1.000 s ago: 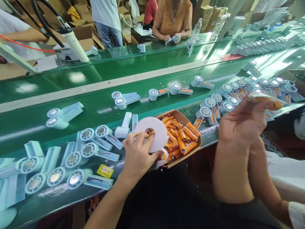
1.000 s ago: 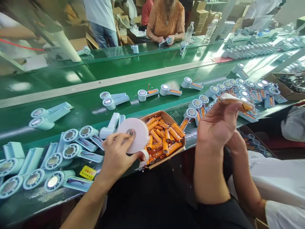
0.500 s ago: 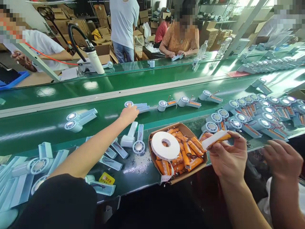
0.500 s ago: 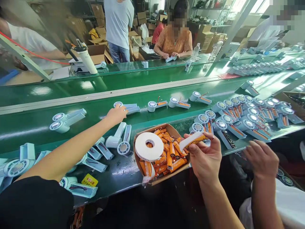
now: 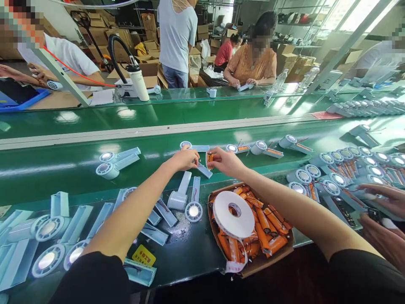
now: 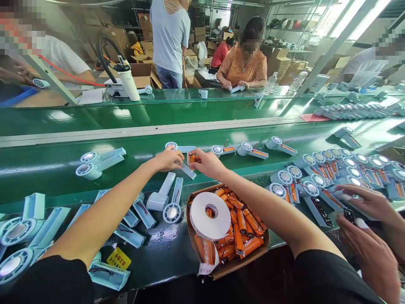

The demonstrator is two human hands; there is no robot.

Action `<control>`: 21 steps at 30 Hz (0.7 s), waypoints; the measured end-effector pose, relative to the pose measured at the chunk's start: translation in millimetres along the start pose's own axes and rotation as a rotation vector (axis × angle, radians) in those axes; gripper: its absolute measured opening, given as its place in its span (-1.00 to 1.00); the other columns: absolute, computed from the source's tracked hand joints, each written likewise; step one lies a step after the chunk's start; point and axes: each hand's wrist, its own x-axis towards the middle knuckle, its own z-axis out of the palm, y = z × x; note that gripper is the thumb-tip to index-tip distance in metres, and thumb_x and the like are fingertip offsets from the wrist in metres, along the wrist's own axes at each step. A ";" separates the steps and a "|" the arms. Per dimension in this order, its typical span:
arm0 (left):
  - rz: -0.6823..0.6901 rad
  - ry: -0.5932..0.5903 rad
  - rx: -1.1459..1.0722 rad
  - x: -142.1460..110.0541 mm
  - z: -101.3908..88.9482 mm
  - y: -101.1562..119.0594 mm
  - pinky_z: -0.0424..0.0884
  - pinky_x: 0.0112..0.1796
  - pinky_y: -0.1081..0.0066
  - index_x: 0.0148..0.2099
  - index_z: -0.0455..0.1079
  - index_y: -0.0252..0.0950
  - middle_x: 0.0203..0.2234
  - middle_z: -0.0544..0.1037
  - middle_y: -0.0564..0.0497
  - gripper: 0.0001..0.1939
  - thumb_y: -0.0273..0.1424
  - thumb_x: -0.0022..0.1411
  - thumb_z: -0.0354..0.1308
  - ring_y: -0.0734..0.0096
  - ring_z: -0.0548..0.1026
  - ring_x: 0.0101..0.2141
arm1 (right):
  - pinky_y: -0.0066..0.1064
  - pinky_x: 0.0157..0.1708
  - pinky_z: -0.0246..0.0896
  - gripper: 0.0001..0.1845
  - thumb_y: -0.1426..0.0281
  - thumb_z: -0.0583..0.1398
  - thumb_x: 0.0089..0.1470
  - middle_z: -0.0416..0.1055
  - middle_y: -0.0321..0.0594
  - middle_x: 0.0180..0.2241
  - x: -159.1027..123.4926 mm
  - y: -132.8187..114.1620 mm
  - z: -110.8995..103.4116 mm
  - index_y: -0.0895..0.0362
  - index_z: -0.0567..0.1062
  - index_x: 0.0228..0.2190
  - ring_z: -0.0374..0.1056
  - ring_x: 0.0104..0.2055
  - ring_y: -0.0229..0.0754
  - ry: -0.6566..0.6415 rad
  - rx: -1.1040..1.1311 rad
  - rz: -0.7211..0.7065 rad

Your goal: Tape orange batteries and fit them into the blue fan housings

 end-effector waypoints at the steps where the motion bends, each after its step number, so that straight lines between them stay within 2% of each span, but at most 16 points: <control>1: 0.011 -0.004 -0.016 3.2 -0.4 -0.7 0.12 0.39 0.10 -0.29 0.65 -0.14 0.05 0.64 0.09 -0.90 -0.33 0.22 0.28 0.04 0.28 0.34 | -0.28 -0.15 0.54 -0.65 0.47 0.35 0.15 0.69 -0.32 -0.33 0.4 3.4 3.4 0.02 0.51 -0.02 0.65 -0.26 -0.11 -0.019 -0.072 -0.001; 3: 0.016 -0.004 -0.046 8.6 -0.4 -0.2 0.09 0.39 0.10 -0.31 0.62 -0.15 -0.05 0.68 0.08 -0.89 -0.34 0.23 0.27 0.08 0.32 0.31 | -0.30 -0.14 0.50 -0.63 0.45 0.34 0.19 0.69 -0.31 -0.31 -2.1 7.3 7.0 0.01 0.51 0.02 0.65 -0.23 -0.09 -0.046 -0.211 -0.007; 6: -0.017 0.018 -0.072 13.1 1.2 4.7 0.23 0.30 0.09 -0.26 0.62 -0.16 -0.13 0.70 0.01 -0.89 -0.31 0.24 0.26 -0.03 0.24 0.36 | -0.34 -0.16 0.43 -0.62 0.39 0.33 0.26 0.69 -0.27 -0.27 -6.7 4.8 7.1 0.00 0.49 0.09 0.64 -0.19 -0.07 -0.084 -0.450 -0.010; 9: -0.059 0.040 -0.083 15.4 2.8 12.0 0.37 0.17 0.12 -0.22 0.62 -0.16 -0.17 0.70 -0.06 -0.87 -0.29 0.23 0.27 -0.14 0.16 0.40 | -0.37 -0.23 0.33 -0.63 0.32 0.28 0.34 0.69 -0.18 -0.21 -9.8 -6.3 6.5 0.03 0.47 0.14 0.62 -0.18 -0.02 -0.155 -0.691 -0.020; 13: -0.095 0.058 -0.095 19.0 4.5 18.9 0.44 0.02 0.21 -0.22 0.62 -0.16 -0.23 0.68 -0.11 -0.88 -0.32 0.22 0.26 -0.13 0.23 0.34 | -0.36 -0.28 0.23 -0.67 0.29 0.21 0.39 0.68 -0.10 -0.11 -12.4 -24.1 9.7 0.03 0.48 0.13 0.60 -0.13 0.05 -0.281 -0.864 -0.049; 16: -0.092 0.067 -0.102 22.6 6.2 19.5 0.41 0.04 0.24 -0.23 0.62 -0.15 -0.26 0.67 -0.08 -0.87 -0.31 0.21 0.26 -0.09 0.28 0.27 | -0.33 -0.28 0.23 -0.58 0.23 0.15 0.43 0.66 0.00 -0.10 -10.7 -31.4 10.0 0.07 0.40 0.22 0.60 -0.11 0.13 -0.319 -0.980 0.038; 21: -0.055 0.072 -0.117 32.2 7.6 15.8 0.28 0.19 0.20 -0.21 0.63 -0.17 -0.29 0.67 -0.04 -0.80 -0.26 0.28 0.18 -0.01 0.33 0.20 | -0.31 -0.26 0.28 -0.47 0.18 0.18 0.41 0.64 0.09 -0.13 -5.5 -33.5 4.6 0.11 0.34 0.29 0.59 -0.10 0.20 -0.317 -1.002 0.130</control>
